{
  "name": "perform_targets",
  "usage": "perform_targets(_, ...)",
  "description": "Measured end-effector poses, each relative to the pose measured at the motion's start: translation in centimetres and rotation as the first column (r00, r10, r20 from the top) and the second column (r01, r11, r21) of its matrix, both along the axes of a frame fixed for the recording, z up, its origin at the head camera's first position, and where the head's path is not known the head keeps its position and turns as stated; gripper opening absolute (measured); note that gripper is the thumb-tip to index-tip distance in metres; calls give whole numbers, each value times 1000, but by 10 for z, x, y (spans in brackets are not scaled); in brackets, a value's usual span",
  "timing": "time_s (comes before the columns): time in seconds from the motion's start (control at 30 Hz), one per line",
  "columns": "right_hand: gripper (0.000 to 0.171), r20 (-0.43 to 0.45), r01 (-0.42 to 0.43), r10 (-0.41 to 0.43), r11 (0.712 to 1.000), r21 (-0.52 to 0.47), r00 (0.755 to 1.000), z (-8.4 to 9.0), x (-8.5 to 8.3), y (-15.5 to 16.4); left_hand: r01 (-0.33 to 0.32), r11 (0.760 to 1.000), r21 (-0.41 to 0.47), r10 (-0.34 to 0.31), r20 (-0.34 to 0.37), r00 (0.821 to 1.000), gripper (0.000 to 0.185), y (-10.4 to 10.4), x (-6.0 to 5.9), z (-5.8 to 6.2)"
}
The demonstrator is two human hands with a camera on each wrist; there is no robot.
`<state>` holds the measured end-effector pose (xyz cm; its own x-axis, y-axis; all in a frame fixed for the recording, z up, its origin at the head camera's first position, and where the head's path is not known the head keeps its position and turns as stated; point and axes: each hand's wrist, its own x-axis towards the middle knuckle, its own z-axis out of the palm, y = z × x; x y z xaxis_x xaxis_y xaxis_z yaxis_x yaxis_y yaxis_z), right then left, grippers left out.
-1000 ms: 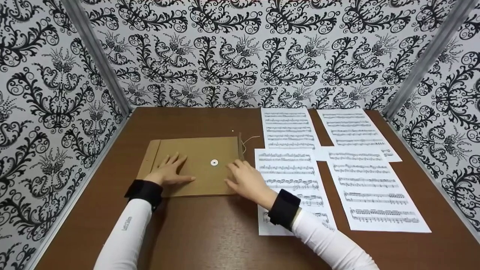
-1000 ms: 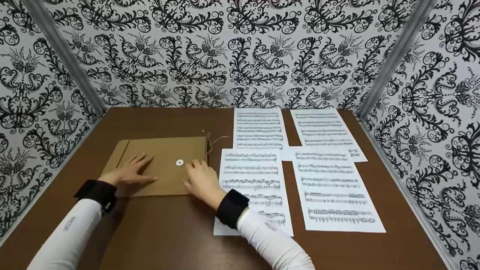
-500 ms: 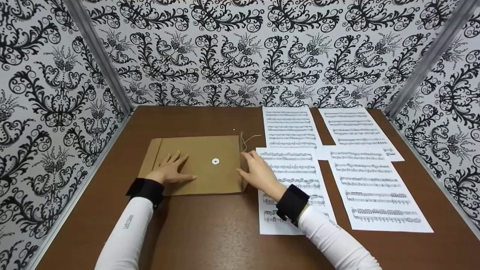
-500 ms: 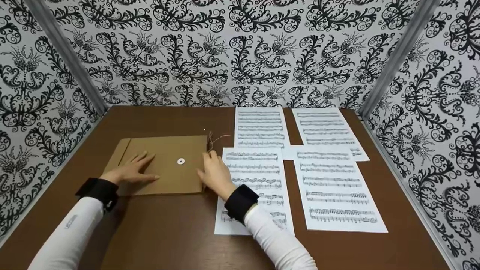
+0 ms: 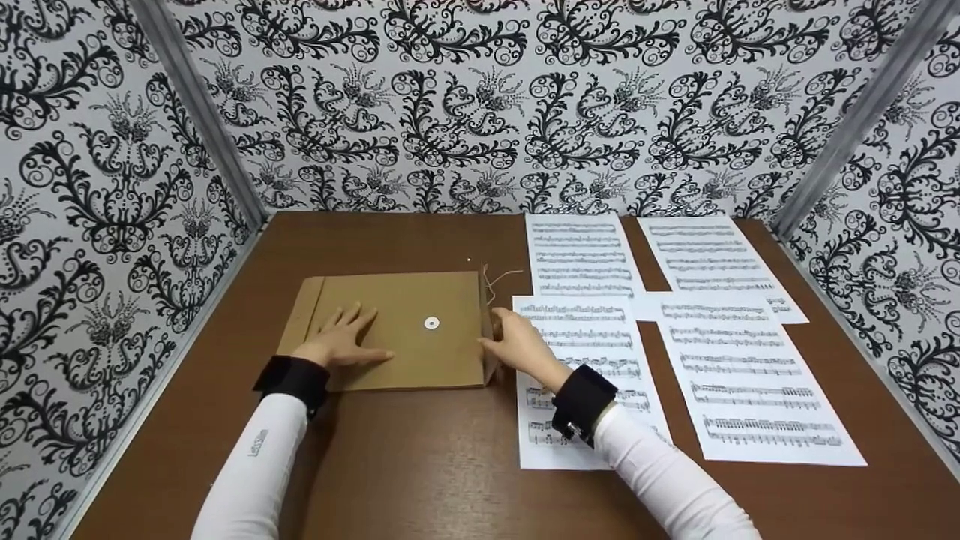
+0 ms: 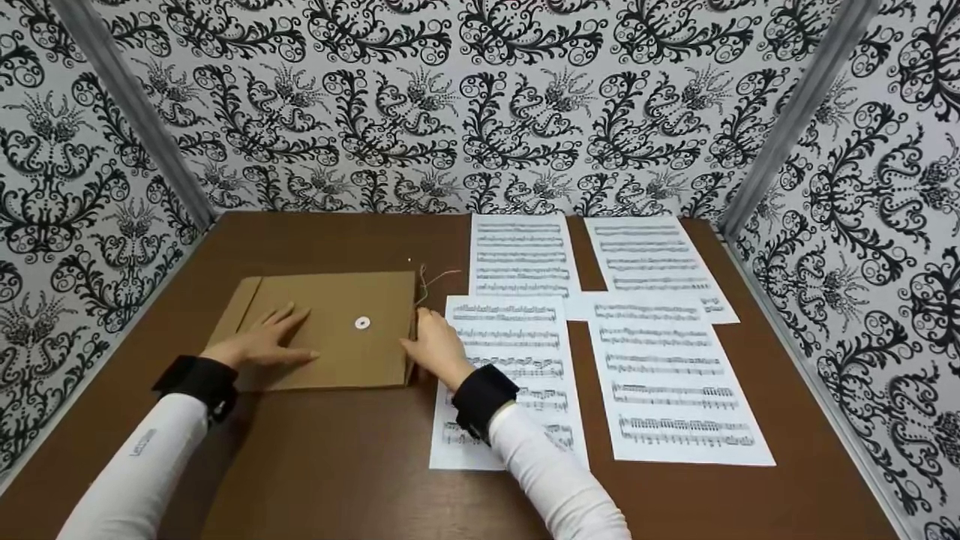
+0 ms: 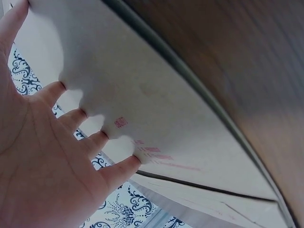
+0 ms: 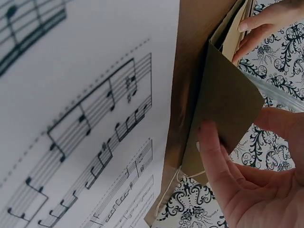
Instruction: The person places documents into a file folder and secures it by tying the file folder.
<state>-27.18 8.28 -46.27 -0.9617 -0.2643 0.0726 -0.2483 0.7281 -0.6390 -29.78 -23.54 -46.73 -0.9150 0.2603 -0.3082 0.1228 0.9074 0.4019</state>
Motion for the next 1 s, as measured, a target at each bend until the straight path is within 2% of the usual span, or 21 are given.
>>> perform_targets(0.13, 54, 57, 6, -5, 1000, -8, 998, -2, -2, 0, -1, 1000, -4, 1, -2, 1000, 100, 0, 0, 0)
perform_targets(0.47, 28, 94, -35, 34, 999, 11, 995, -8, -11, -3, -8, 1000, 14, 7, 13, 1000, 99, 0, 1, 0)
perform_targets(0.63, 16, 130, -33, 36, 999, -27, 991, -8, -15, -4, 0, 1000, 22, 0, 10, 1000, 100, 0, 2, 1)
perform_targets(1.0, 15, 222, -11, 28, 997, -75, 975, -10, -22, -3, -1, 999, 32, 0, 4, 1000, 101, 1, 4, 3)
